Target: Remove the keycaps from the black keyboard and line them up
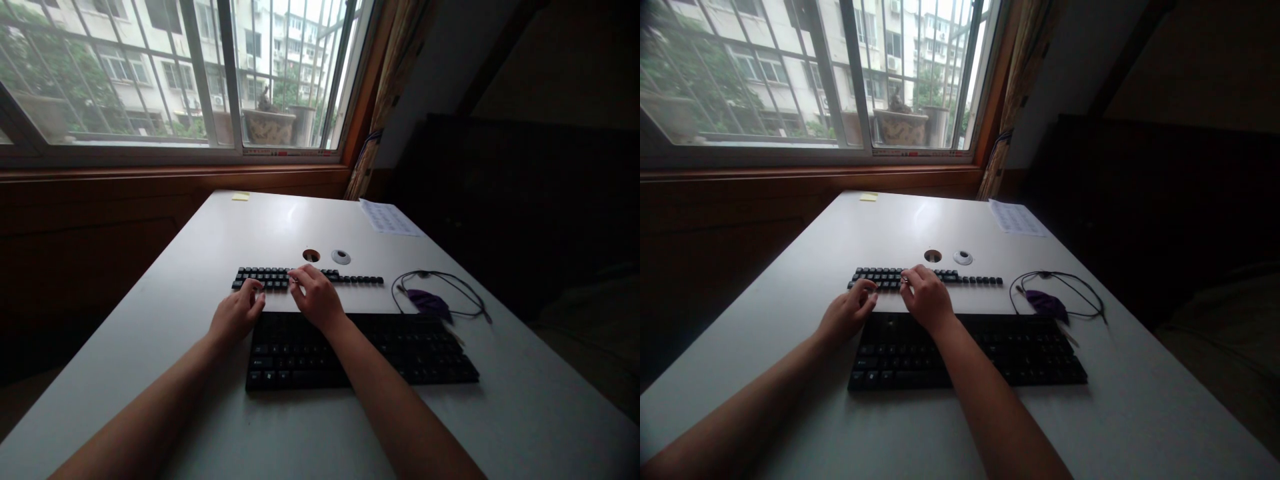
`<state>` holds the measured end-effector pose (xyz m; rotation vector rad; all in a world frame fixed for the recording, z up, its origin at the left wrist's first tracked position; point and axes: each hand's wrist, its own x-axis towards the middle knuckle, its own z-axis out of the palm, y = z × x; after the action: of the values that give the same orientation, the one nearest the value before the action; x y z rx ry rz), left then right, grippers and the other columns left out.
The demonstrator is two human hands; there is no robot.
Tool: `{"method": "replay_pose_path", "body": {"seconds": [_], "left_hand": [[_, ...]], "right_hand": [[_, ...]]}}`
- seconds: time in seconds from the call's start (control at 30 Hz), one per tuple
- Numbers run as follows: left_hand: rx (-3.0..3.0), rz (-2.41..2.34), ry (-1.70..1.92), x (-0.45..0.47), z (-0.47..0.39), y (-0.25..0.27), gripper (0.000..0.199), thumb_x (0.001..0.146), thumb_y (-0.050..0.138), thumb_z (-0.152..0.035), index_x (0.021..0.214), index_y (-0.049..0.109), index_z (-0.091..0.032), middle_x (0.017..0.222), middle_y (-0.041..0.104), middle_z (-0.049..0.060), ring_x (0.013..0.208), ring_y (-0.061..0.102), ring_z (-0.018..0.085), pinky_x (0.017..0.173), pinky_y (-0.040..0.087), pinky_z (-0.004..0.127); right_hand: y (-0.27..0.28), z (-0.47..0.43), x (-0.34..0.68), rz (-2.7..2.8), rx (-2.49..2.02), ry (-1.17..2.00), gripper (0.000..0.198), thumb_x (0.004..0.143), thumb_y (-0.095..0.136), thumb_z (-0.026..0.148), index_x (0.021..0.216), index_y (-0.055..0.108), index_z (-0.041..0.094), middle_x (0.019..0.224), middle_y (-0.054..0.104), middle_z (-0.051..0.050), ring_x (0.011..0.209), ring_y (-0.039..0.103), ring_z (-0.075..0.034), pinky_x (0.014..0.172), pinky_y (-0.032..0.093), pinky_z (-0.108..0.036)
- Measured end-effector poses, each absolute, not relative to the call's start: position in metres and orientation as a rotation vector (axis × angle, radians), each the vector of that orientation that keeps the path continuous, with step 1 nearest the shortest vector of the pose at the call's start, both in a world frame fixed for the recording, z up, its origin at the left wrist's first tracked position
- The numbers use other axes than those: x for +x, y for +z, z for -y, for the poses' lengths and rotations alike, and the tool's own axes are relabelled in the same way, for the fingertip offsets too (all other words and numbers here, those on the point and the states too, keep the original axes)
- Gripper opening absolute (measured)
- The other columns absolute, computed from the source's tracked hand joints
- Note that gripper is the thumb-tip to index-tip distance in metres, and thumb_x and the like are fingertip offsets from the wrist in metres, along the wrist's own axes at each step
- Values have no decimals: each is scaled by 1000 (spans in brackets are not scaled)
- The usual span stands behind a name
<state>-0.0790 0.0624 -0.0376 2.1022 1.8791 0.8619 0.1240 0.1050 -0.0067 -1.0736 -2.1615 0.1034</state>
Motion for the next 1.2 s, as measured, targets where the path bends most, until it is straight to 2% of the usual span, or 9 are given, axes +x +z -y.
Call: {"method": "replay_pose_path", "body": {"seconds": [0.17,0.37,0.47,0.6,0.87,1.03,1.2], "left_hand": [[2173,-1601,942,-81,-63,-38,12,92,46,-32,96,52,-22,60,49,-5,53,48,14,55,31,24],[2245,-1511,897,-83,-61,-36,10,90,49,-30,88,53,-21,61,51,-4,54,47,13,55,31,24],[2275,-1492,874,-84,-61,-35,13,90,50,-31,83,53,-21,63,53,-4,55,48,13,56,31,24],[2304,-1477,861,-84,-61,-34,21,91,48,-33,75,51,-20,63,51,-3,56,47,13,57,30,24],[2337,-1469,847,-85,-65,-36,25,91,48,-35,72,51,-19,60,47,-4,54,43,12,56,29,24],[2346,-1483,839,-83,-65,-36,26,91,47,-35,72,51,-19,60,48,-3,55,44,12,56,29,24],[2343,-1489,830,-84,-66,-36,27,93,45,-37,73,52,-19,60,47,-3,56,44,12,57,30,24]], "right_hand": [[2,-104,126,2105,-994,97,19,97,43,21,99,62,18,97,62,-8,96,57,-22,91,45,-35],[30,-100,141,2005,-1088,-82,27,101,37,30,85,57,19,93,61,-10,92,54,-23,89,42,-37],[46,-95,154,1935,-1184,-82,32,102,34,34,81,54,20,86,60,-9,83,55,-22,80,42,-34],[58,-84,174,1927,-1275,82,38,102,32,40,77,54,20,74,61,-5,69,57,-19,67,40,-30],[34,-59,208,1997,-1287,303,43,100,38,46,70,55,20,61,58,0,60,59,-16,60,38,-27],[17,-48,211,1876,-1269,466,38,99,43,47,74,55,21,49,52,5,46,55,-13,55,39,-25],[11,-42,204,1980,-1197,376,39,96,49,48,68,53,21,53,53,3,50,53,-13,55,38,-25]]}}
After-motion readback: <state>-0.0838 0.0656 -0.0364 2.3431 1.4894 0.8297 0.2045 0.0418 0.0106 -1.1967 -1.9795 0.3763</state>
